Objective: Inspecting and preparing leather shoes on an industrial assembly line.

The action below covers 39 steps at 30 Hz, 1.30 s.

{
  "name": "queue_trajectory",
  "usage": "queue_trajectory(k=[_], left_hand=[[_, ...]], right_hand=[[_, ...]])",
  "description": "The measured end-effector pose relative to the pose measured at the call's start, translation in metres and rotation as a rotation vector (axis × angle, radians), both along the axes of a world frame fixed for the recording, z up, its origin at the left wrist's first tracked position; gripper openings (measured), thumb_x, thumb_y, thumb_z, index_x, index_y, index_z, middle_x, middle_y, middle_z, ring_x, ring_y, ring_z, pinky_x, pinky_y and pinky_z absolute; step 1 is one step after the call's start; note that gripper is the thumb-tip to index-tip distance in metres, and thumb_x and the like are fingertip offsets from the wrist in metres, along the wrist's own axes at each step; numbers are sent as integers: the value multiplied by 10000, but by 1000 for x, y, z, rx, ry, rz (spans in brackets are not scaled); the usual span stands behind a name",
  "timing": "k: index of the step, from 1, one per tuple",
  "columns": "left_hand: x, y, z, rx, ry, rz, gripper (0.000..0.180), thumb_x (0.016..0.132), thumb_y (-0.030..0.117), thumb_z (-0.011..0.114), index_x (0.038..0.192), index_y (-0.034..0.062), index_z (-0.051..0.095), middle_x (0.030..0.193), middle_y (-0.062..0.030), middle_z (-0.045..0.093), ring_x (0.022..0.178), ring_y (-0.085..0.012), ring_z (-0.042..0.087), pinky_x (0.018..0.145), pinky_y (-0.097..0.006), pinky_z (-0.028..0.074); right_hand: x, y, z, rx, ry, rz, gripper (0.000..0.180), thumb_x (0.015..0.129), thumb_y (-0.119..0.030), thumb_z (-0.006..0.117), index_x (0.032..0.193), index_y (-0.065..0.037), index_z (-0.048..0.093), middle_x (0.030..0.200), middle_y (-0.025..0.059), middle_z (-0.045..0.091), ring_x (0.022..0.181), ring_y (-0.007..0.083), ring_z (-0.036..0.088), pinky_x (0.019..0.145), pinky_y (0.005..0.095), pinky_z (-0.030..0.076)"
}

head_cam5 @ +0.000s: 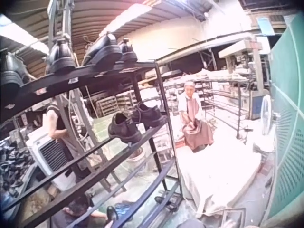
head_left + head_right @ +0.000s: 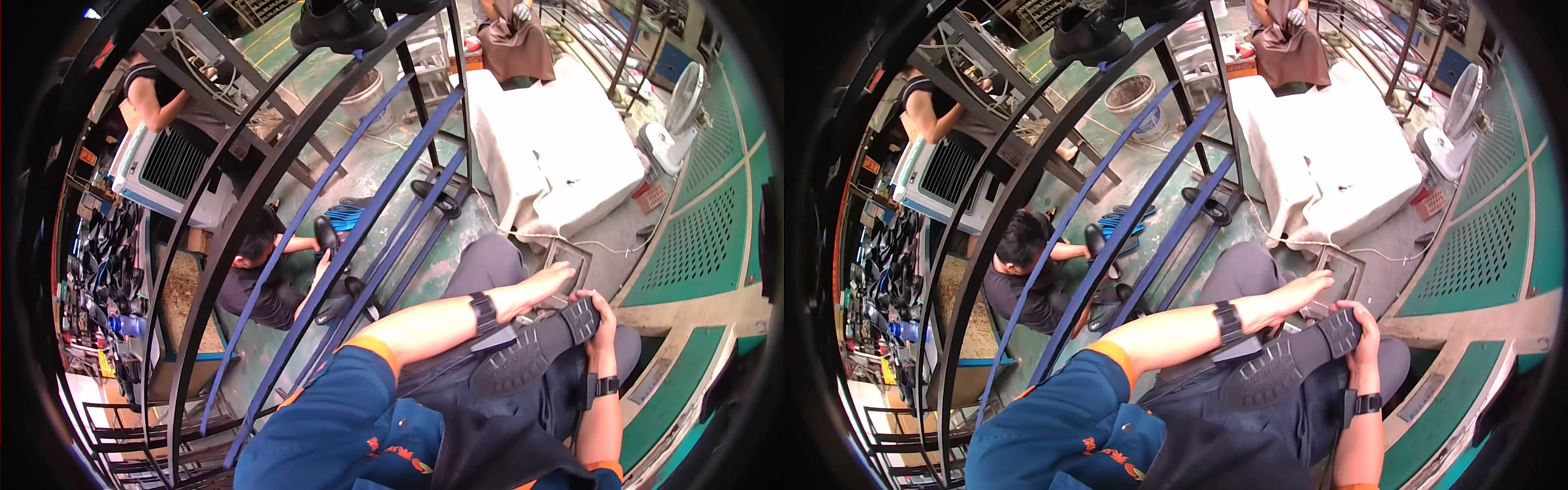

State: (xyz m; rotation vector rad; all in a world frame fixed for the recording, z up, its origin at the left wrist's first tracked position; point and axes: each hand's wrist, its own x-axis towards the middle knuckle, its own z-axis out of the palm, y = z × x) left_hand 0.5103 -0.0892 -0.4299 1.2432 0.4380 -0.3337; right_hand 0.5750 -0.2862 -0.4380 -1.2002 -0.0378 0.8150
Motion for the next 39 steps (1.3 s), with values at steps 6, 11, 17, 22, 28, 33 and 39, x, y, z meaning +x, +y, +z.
queue_trajectory(k=[6, 11, 17, 22, 28, 33, 39], left_hand=[[44, -45, -19, -524, 58, -95, 436, 952, 429, 554, 1086, 33, 678, 1029, -54, 707, 888, -140, 637, 798, -290, 481], [33, -51, -17, -308, 64, 4, 318, 930, 348, 586, 888, 56, 705, 876, -18, 705, 774, -106, 633, 694, -259, 470], [16, -48, -8, -269, -132, -14, 293, 951, 261, 527, 860, 31, 684, 877, -46, 698, 817, -112, 628, 725, -275, 474], [13, -50, -14, -184, -382, -94, 296, 960, 223, 485, 888, 4, 671, 953, -62, 701, 897, -131, 624, 812, -289, 476], [7, -45, -7, -168, -448, -118, 359, 942, 238, 468, 992, -53, 673, 1036, -108, 699, 1018, -181, 632, 937, -298, 457], [2, -43, 4, -91, -434, -129, 393, 942, 243, 445, 1021, -61, 681, 1066, -132, 704, 1061, -208, 631, 974, -305, 446], [1, -42, 3, -63, -514, -162, 413, 938, 227, 411, 1020, -75, 681, 1074, -159, 710, 1069, -233, 638, 977, -332, 457]], right_hand=[[-4, 4, -7, 54, -224, -84, 400, 890, -266, 432, 958, 54, 662, 904, 107, 673, 842, 176, 625, 813, 283, 471], [-16, 6, -1, 7, -287, -119, 437, 916, -283, 426, 862, 69, 678, 904, 118, 666, 889, 192, 608, 843, 303, 445], [-27, 12, 22, -57, -446, -52, 423, 882, -276, 461, 858, 83, 684, 949, 150, 670, 948, 237, 598, 898, 338, 417], [-35, 16, 32, -67, -521, -73, 429, 879, -282, 471, 912, 86, 689, 1020, 163, 685, 1052, 269, 593, 981, 367, 385], [-42, 16, 41, -82, -595, -74, 433, 881, -307, 493, 919, 78, 687, 1026, 171, 688, 1054, 282, 605, 984, 369, 392], [-46, 17, 53, -113, -651, -42, 428, 878, -311, 507, 908, 78, 681, 1014, 170, 688, 1038, 285, 610, 971, 370, 403], [-51, 17, 60, -109, -694, -77, 392, 854, -286, 514, 888, 72, 670, 997, 173, 680, 1025, 283, 606, 967, 374, 405]])
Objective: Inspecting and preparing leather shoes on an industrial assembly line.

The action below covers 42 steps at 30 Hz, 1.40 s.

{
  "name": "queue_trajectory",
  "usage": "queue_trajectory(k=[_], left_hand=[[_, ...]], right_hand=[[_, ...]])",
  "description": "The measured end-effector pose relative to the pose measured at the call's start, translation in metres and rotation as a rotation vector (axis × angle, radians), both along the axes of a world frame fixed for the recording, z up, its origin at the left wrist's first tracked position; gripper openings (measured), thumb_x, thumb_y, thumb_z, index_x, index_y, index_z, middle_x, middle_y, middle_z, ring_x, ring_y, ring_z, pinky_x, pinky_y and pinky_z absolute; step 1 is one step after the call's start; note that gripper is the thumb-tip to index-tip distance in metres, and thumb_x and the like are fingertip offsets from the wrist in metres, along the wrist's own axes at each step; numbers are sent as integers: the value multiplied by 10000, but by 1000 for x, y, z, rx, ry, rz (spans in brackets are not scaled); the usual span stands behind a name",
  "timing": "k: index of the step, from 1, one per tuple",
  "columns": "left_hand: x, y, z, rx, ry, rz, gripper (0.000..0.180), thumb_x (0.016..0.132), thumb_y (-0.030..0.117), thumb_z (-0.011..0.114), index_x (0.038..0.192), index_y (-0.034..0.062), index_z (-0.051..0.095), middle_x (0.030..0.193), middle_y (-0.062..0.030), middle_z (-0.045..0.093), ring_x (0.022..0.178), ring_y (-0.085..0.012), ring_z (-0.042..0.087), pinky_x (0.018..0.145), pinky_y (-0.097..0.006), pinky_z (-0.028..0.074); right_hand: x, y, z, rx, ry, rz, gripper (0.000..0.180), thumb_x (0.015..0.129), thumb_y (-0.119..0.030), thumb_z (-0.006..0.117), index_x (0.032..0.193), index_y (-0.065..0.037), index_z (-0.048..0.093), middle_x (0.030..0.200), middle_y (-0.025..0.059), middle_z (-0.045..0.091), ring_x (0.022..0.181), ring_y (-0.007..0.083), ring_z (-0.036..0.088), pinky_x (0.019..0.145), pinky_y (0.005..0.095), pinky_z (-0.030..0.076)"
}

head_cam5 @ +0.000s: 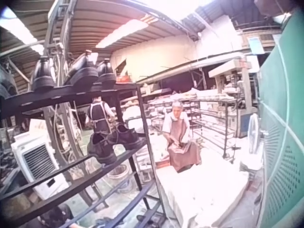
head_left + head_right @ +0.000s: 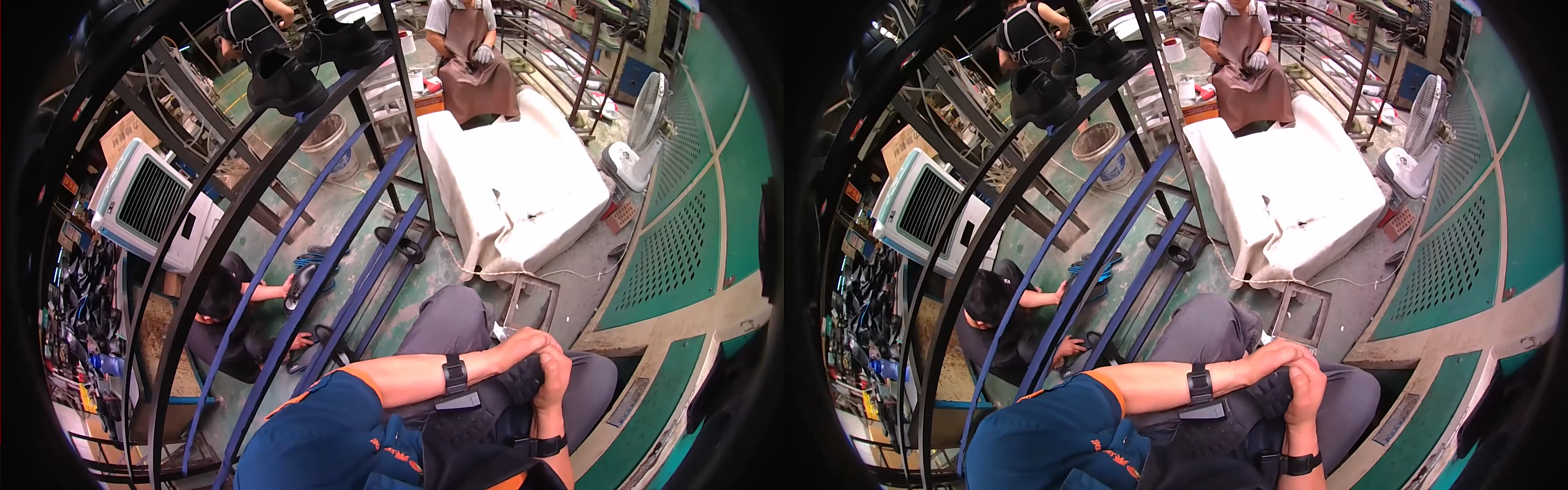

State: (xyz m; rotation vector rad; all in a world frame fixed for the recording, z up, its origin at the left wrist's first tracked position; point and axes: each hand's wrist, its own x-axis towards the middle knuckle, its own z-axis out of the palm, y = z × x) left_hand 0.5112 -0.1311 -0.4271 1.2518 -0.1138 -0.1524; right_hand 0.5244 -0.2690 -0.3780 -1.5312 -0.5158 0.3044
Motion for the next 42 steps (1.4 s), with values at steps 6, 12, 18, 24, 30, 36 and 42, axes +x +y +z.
queue_trajectory(k=[6, 12, 18, 24, 30, 36, 42], left_hand=[[2, 1, 2, 29, -79, 2, 426, 930, 232, 404, 1035, -75, 681, 1070, -161, 713, 1051, -241, 647, 972, -334, 460], [-2, 3, 1, 20, -99, -29, 429, 930, 219, 392, 1053, -73, 682, 1064, -155, 716, 1033, -242, 653, 958, -334, 464], [15, 2, 4, 180, -37, -11, 419, 1008, 250, 380, 1051, -33, 686, 1043, -126, 715, 1024, -220, 646, 953, -310, 453], [-3, 17, 10, -546, 69, -118, 533, 1051, 359, 328, 1449, 23, 445, 1498, -103, 425, 1380, -202, 389, 1153, -319, 261], [-17, 1, 17, -177, -273, 214, 525, 1045, 379, 301, 1056, -34, 624, 1120, -160, 631, 1145, -267, 564, 1107, -388, 326], [-27, -8, 24, -209, -278, 352, 527, 1041, 339, 300, 851, -22, 632, 891, -153, 634, 959, -283, 602, 1017, -399, 379], [-38, 0, 28, -176, -383, 338, 533, 1034, 341, 293, 850, -30, 628, 900, -180, 622, 937, -304, 595, 939, -400, 426]], right_hand=[[-3, 1, 5, -25, -25, 18, 382, 843, -278, 516, 873, 74, 659, 1029, 182, 676, 1035, 290, 606, 970, 381, 407], [-5, 0, 8, -31, -46, 25, 392, 846, -289, 514, 867, 76, 656, 1030, 186, 677, 1036, 300, 609, 975, 380, 409], [12, -9, -16, 39, 39, 7, 442, 881, -307, 444, 849, 68, 676, 925, 152, 692, 930, 251, 629, 893, 333, 442], [80, -15, -46, 441, 647, -266, 549, 945, -407, 380, 871, 32, 700, 895, 165, 709, 847, 276, 664, 816, 342, 521], [78, -17, -67, 339, 740, -507, 564, 969, -484, 381, 949, -11, 687, 879, 155, 709, 807, 269, 674, 806, 344, 535], [66, -9, -54, 283, 602, -511, 487, 956, -445, 462, 1026, -19, 688, 942, 81, 688, 852, 196, 647, 811, 312, 512], [56, 7, -32, 271, 627, -602, 449, 921, -434, 508, 992, -26, 683, 943, 79, 672, 856, 194, 634, 814, 306, 500]])
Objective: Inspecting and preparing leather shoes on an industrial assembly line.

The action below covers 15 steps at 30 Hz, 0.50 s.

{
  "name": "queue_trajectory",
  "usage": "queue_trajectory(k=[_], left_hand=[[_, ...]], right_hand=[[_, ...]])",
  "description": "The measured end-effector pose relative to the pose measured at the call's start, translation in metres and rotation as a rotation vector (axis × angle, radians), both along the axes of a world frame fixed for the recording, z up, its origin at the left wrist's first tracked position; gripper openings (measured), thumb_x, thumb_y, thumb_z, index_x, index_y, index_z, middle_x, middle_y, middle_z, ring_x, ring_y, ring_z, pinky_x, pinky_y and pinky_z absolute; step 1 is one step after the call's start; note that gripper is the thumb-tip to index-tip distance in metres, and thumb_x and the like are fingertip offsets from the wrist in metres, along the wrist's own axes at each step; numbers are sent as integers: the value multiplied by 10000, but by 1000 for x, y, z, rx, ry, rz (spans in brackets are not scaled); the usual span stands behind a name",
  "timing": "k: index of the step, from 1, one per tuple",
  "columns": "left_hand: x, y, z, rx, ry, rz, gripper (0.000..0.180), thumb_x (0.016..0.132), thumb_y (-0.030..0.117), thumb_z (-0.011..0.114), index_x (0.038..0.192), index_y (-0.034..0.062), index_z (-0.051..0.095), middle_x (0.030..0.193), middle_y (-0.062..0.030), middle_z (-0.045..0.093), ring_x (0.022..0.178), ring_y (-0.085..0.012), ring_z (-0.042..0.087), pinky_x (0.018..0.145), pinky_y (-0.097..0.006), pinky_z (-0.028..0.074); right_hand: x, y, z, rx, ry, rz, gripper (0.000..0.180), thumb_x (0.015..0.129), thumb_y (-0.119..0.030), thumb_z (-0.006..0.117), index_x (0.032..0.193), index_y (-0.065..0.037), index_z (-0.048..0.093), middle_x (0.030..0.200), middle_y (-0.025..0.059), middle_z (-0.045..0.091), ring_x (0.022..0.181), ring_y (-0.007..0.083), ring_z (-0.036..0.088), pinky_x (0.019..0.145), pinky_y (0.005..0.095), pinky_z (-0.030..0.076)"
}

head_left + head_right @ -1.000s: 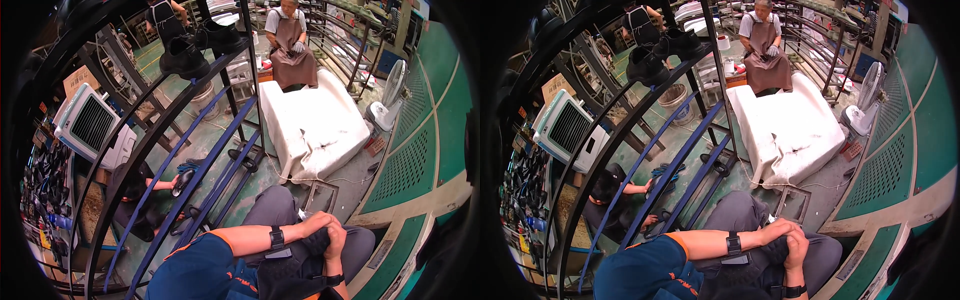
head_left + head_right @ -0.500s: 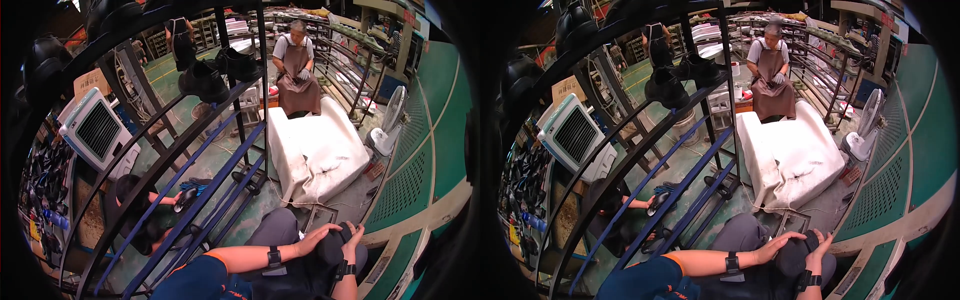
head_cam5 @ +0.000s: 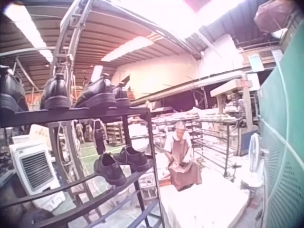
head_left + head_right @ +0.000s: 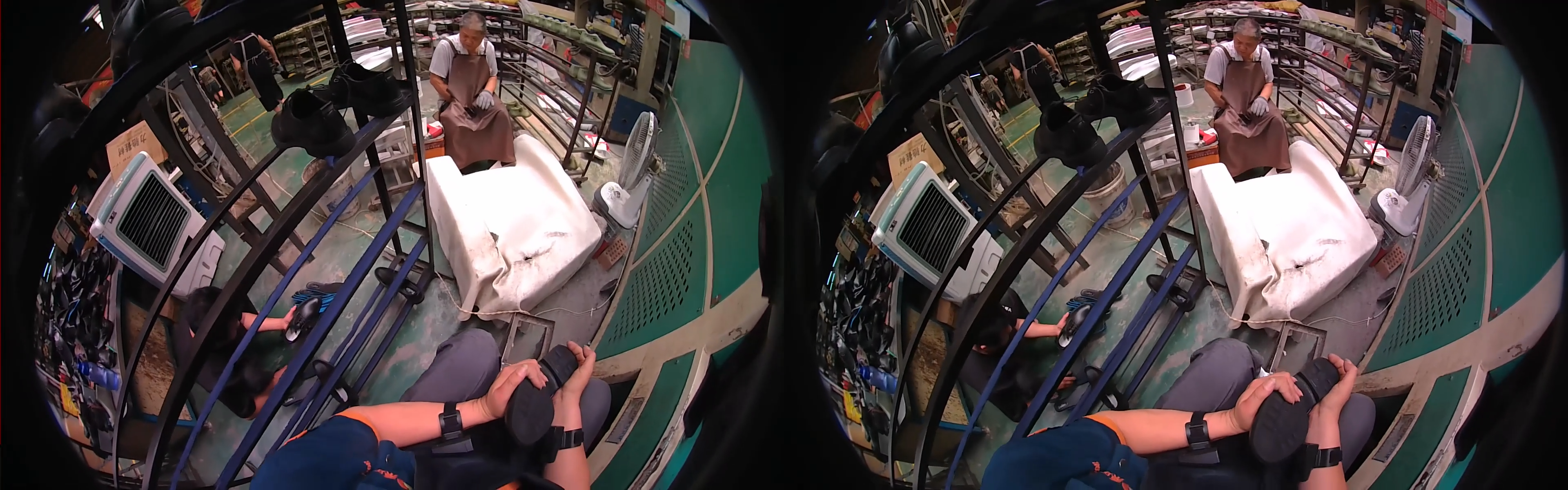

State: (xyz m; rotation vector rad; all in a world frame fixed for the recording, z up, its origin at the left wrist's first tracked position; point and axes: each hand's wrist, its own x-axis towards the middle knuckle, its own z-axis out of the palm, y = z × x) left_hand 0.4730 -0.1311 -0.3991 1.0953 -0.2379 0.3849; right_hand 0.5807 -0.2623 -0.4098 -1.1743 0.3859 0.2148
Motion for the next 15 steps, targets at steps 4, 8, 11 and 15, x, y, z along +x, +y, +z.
queue_trajectory(k=[4, 8, 11, 15], left_hand=[[-2, -1, 1, 9, 18, -31, 533, 1035, 344, 292, 845, -31, 619, 897, -175, 611, 936, -297, 595, 942, -396, 430], [-1, -3, 2, 25, 5, -29, 539, 1036, 344, 287, 844, -34, 619, 898, -178, 609, 931, -296, 594, 939, -395, 433], [-1, -4, 2, 1, 16, -44, 542, 1036, 343, 284, 843, -36, 621, 896, -179, 608, 924, -295, 592, 934, -394, 437], [-1, -4, -1, 17, 15, -35, 548, 1035, 347, 286, 838, -38, 622, 880, -180, 608, 911, -298, 589, 928, -396, 441]], right_hand=[[-3, 1, 4, 6, 13, -19, 420, 904, -423, 526, 956, -34, 675, 921, 82, 664, 839, 190, 626, 800, 303, 498], [1, -2, -1, 51, 19, 3, 400, 906, -415, 524, 934, -42, 666, 894, 68, 655, 830, 179, 617, 798, 290, 485], [3, -3, -6, 76, 19, 6, 389, 908, -410, 525, 927, -46, 663, 884, 58, 651, 835, 174, 616, 803, 288, 483], [4, -6, -10, 59, -11, 8, 365, 918, -388, 525, 924, -50, 661, 868, 49, 647, 834, 172, 620, 813, 288, 484]])
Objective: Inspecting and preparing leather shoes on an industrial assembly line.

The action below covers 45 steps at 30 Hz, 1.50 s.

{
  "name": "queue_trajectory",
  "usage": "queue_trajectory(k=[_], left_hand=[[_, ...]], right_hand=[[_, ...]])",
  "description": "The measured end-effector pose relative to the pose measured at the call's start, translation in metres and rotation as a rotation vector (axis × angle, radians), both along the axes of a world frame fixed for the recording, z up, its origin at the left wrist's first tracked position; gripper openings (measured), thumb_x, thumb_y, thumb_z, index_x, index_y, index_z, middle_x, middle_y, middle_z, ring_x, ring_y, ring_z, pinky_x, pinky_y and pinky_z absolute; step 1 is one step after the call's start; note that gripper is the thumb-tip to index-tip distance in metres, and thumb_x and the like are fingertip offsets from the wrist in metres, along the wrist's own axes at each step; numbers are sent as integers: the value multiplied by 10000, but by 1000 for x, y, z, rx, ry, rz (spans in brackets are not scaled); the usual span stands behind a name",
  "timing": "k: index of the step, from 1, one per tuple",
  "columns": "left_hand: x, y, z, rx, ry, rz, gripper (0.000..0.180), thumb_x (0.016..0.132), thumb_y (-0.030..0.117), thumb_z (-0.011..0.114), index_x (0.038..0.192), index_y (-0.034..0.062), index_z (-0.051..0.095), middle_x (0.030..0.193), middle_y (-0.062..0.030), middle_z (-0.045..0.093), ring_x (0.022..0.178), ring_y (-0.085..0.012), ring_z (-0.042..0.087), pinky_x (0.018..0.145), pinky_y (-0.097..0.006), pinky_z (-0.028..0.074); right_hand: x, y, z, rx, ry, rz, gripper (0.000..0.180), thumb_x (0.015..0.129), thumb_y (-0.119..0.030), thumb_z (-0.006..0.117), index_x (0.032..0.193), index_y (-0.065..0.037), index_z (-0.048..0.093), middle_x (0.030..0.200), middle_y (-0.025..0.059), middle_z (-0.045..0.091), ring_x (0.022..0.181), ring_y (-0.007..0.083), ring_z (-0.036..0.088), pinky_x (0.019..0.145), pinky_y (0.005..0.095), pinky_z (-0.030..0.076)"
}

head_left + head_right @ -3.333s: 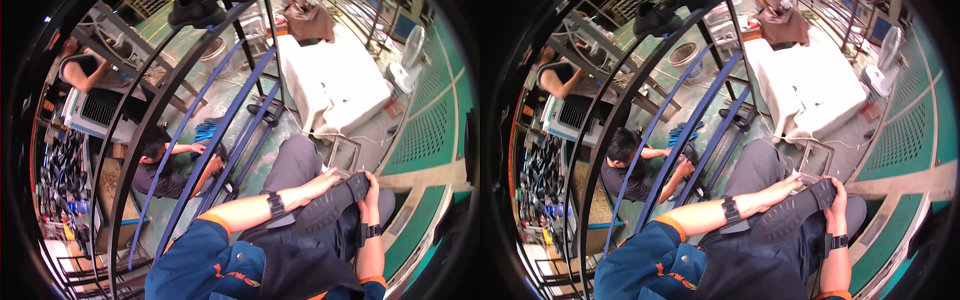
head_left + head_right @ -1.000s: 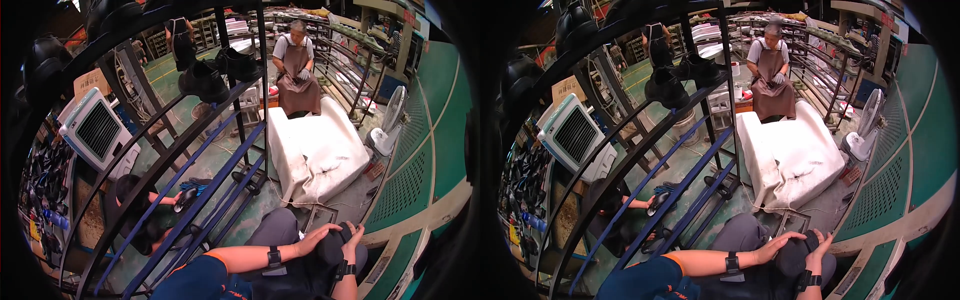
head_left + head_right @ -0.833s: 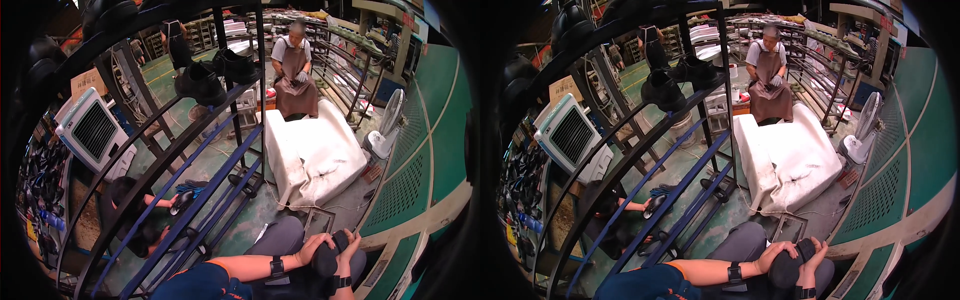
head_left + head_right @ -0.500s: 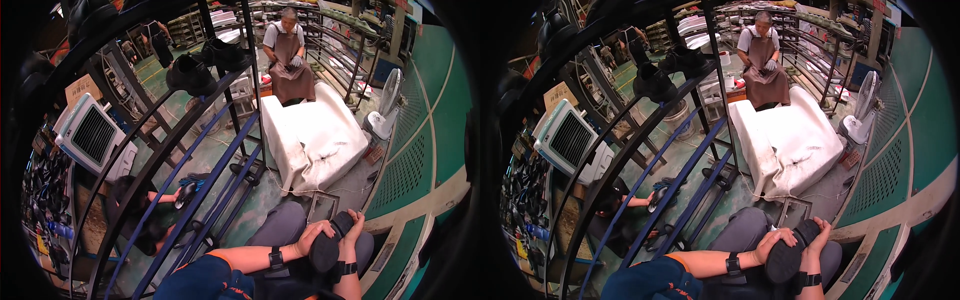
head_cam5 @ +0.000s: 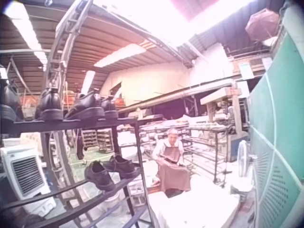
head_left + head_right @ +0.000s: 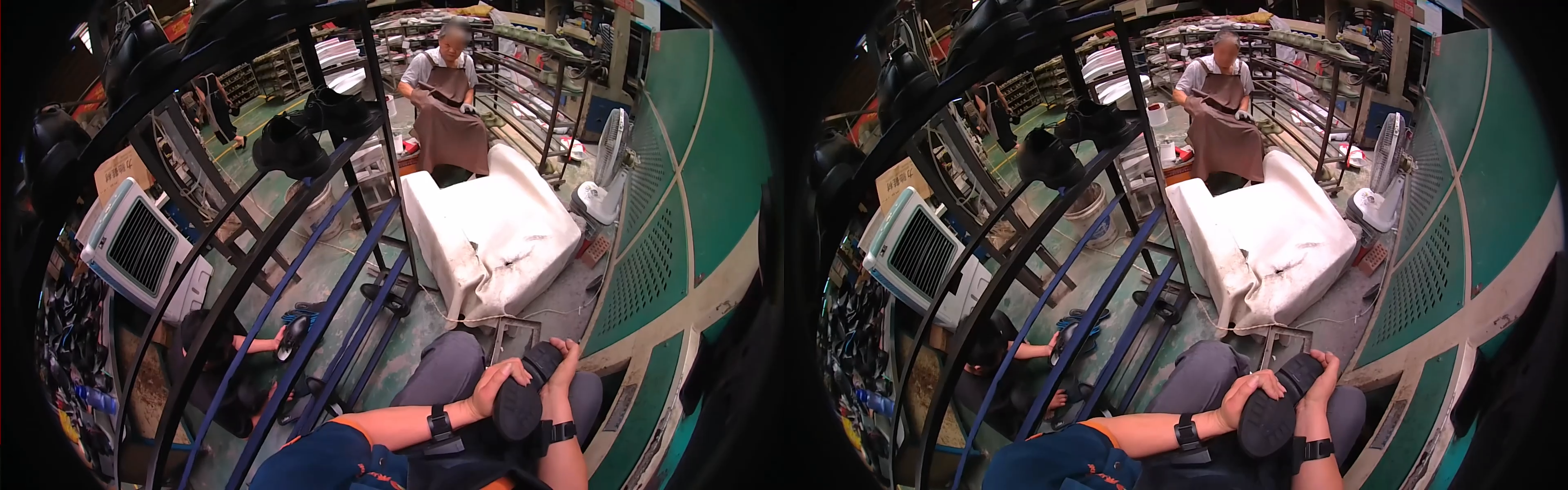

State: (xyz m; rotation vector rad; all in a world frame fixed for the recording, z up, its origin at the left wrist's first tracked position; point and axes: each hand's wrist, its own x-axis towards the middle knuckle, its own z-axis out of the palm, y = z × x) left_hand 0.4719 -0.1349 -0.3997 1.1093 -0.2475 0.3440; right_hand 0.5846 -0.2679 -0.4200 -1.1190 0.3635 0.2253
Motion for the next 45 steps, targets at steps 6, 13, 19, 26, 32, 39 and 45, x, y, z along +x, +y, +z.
queue_trajectory(k=[6, 13, 19, 26, 32, 39, 45], left_hand=[[20, 1, 1, -68, -8, -28, 575, 1042, 351, 265, 832, -44, 627, 860, -181, 614, 888, -300, 593, 921, -394, 445], [16, -3, 5, -86, 67, 9, 563, 1043, 324, 256, 813, -36, 623, 856, -184, 613, 892, -292, 595, 923, -393, 448], [7, -4, 7, -14, 30, 22, 543, 1033, 323, 272, 809, -33, 615, 852, -180, 607, 884, -294, 591, 923, -404, 451], [3, -3, 11, 99, -30, 24, 519, 1015, 328, 296, 818, -31, 614, 858, -182, 606, 885, -303, 588, 915, -410, 458], [2, -1, 16, 125, -40, 16, 514, 996, 352, 317, 807, -29, 606, 867, -183, 612, 891, -306, 589, 908, -416, 458], [-1, 2, 29, 282, -139, 45, 540, 990, 396, 306, 774, -7, 594, 824, -168, 625, 851, -314, 602, 903, -416, 425], [-8, 14, 49, 424, -354, 7, 642, 998, 518, 249, 761, 20, 577, 838, -135, 635, 863, -307, 617, 962, -448, 379]], right_hand=[[-1, -5, -13, 41, -122, -110, 441, 956, -378, 470, 1124, -12, 648, 1070, 83, 636, 966, 182, 607, 906, 307, 466], [-2, -10, -32, -209, -241, -21, 429, 992, -293, 413, 1167, 33, 631, 1141, 103, 624, 1082, 202, 566, 1001, 325, 406], [-10, -7, -17, -185, -286, -21, 383, 970, -272, 433, 1061, 17, 667, 1071, 91, 638, 1037, 189, 571, 970, 314, 418], [-14, -6, -4, -30, -194, -41, 357, 972, -333, 484, 1035, -15, 634, 994, 61, 619, 970, 174, 585, 901, 308, 461], [-16, -4, -1, -33, -225, -61, 339, 974, -323, 483, 1020, -23, 635, 979, 49, 610, 960, 166, 582, 899, 305, 460], [-22, -4, 16, 75, -196, -78, 302, 947, -231, 469, 1038, -13, 656, 1037, 65, 630, 992, 169, 583, 924, 293, 442], [-30, 0, 53, 137, -199, -33, 334, 943, -223, 439, 1111, -8, 631, 1076, 102, 653, 1018, 198, 613, 945, 312, 463]])
